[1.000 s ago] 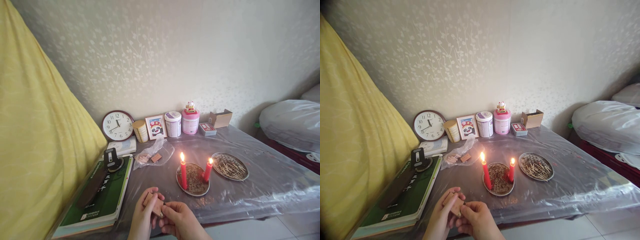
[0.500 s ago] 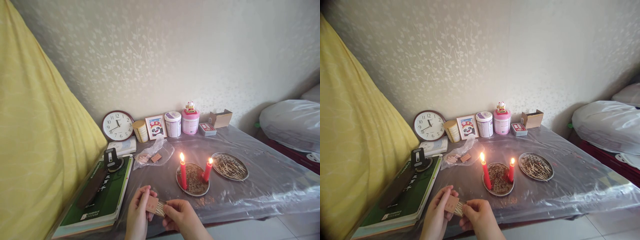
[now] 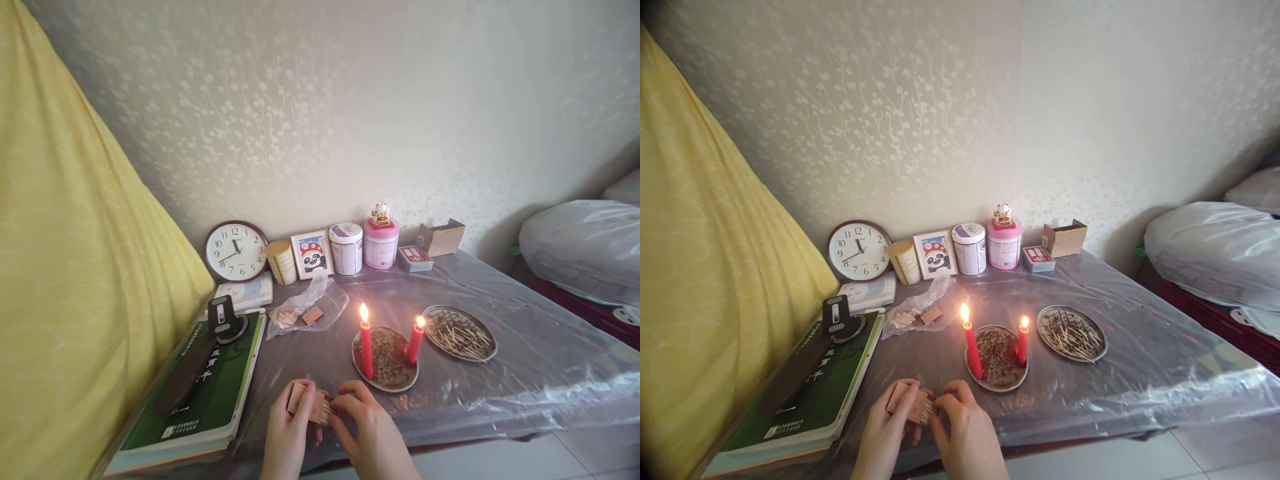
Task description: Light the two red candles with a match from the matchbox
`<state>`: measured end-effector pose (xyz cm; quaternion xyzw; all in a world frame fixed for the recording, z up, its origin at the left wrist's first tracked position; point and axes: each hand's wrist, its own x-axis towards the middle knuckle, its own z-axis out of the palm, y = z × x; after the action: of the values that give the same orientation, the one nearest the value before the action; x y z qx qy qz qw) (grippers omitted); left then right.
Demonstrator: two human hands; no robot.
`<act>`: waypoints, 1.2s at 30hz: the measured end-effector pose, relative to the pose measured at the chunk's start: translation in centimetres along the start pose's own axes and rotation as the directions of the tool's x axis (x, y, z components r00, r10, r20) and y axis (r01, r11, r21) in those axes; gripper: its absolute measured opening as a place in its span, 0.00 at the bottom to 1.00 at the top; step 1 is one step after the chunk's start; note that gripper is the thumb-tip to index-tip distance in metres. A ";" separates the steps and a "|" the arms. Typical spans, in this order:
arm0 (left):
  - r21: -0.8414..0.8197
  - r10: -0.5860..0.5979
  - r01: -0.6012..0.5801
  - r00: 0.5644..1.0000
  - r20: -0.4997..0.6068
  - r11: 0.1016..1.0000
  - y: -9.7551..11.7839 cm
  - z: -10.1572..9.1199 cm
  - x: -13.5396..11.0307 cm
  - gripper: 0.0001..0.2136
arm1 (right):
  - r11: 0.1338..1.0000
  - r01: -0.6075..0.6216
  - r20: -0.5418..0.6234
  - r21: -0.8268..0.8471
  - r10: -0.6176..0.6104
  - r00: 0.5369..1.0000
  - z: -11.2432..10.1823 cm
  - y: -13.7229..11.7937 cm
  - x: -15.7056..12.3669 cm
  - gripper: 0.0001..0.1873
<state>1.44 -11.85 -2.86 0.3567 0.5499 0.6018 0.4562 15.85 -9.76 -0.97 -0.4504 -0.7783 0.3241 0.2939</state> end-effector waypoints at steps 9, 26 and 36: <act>-0.014 -0.025 0.025 1.000 0.001 1.000 -0.2 0.1 0.0 0.12 | 0.984 0.098 -0.065 -0.147 -0.108 0.992 0.7 0.3 0.1 0.13; -0.035 -0.028 0.028 1.000 0.015 0.999 -0.3 0.4 0.0 0.12 | 0.956 0.161 -0.061 -0.244 -0.181 0.982 1.1 0.9 0.1 0.12; -0.264 -0.046 -0.003 0.983 -0.179 0.964 0.7 -0.7 0.7 0.12 | 0.985 0.047 -0.124 -0.164 -0.068 0.990 -0.8 0.9 0.4 0.11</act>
<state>0.47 -11.39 -2.34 0.2301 0.5085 0.6948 0.4536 16.76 -8.88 -1.09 -0.4699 -0.7940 0.2217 0.3158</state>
